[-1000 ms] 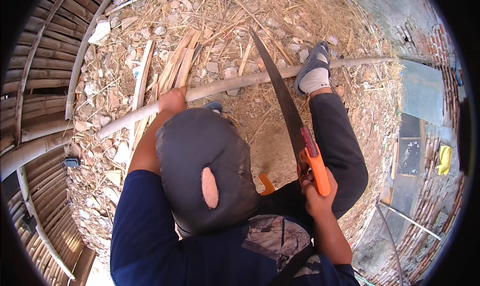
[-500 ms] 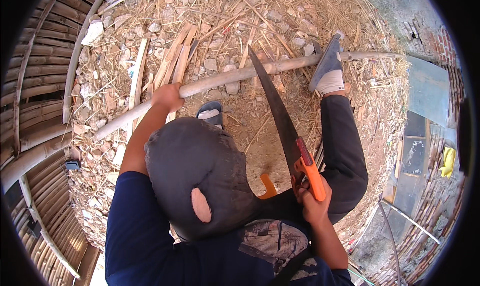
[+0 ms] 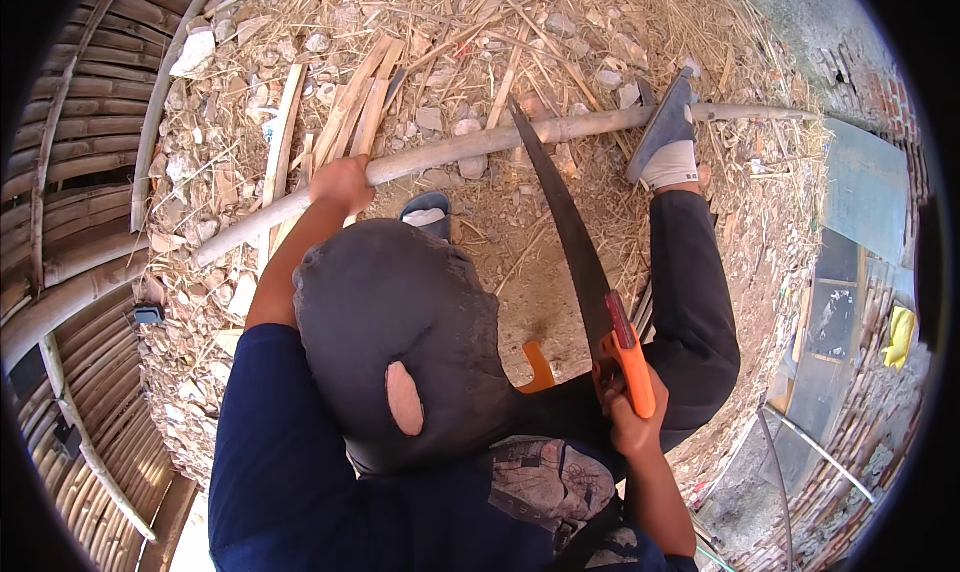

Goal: The person saws a bamboo pole using a hand saw while pinning the pole down with their foot.

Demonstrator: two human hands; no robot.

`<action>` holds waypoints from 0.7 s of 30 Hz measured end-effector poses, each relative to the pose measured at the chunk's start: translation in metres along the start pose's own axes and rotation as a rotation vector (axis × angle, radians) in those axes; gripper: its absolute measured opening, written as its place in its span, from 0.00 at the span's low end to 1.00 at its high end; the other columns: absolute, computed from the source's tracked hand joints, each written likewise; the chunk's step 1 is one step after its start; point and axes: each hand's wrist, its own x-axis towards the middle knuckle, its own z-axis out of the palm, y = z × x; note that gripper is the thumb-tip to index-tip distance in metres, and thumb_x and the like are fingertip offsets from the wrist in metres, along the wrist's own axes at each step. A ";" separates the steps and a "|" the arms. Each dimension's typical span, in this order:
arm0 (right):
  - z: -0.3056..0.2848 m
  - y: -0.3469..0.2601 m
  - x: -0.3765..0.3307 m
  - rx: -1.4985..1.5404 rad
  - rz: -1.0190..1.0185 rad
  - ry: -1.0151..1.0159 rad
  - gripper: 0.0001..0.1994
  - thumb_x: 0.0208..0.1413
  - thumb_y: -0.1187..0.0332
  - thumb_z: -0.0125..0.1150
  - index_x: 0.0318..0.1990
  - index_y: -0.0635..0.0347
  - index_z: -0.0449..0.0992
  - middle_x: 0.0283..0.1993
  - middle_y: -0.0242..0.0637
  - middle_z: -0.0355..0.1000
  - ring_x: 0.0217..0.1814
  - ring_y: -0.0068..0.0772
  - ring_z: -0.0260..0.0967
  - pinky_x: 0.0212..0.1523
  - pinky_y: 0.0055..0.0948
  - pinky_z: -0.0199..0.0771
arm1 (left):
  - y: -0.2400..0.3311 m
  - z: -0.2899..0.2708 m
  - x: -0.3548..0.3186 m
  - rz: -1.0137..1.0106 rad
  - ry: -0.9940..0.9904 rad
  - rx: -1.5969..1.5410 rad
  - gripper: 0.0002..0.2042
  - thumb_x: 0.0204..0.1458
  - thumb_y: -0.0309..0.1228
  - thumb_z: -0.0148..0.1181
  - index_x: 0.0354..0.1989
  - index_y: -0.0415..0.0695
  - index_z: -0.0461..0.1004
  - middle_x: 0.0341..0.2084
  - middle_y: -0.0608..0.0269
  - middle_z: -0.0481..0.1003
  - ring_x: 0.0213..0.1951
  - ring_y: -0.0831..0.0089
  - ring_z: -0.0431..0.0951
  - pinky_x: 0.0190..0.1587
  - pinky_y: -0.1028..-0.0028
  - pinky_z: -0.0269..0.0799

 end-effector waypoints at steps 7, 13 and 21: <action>0.013 -0.001 0.053 -0.076 0.037 -0.020 0.03 0.53 0.78 0.55 0.35 0.66 0.72 0.30 0.31 0.68 0.32 0.22 0.65 0.37 0.26 0.70 | -0.003 0.005 -0.008 0.032 -0.002 -0.001 0.17 0.52 0.35 0.63 0.51 0.48 0.77 0.47 0.53 0.82 0.51 0.54 0.83 0.55 0.57 0.79; -0.004 -0.014 0.069 0.325 0.163 0.021 0.01 0.50 0.78 0.51 0.30 0.64 0.68 0.19 0.32 0.65 0.16 0.20 0.60 0.20 0.23 0.67 | 0.005 0.000 -0.007 0.002 -0.018 -0.002 0.17 0.52 0.34 0.62 0.51 0.48 0.77 0.48 0.55 0.82 0.52 0.55 0.82 0.55 0.57 0.79; 0.027 -0.048 0.067 -0.021 0.062 0.053 0.05 0.52 0.78 0.60 0.37 0.64 0.73 0.29 0.33 0.72 0.30 0.26 0.72 0.35 0.26 0.72 | -0.003 0.004 -0.003 -0.017 0.004 -0.051 0.18 0.49 0.36 0.65 0.50 0.49 0.78 0.43 0.53 0.82 0.50 0.54 0.82 0.53 0.55 0.79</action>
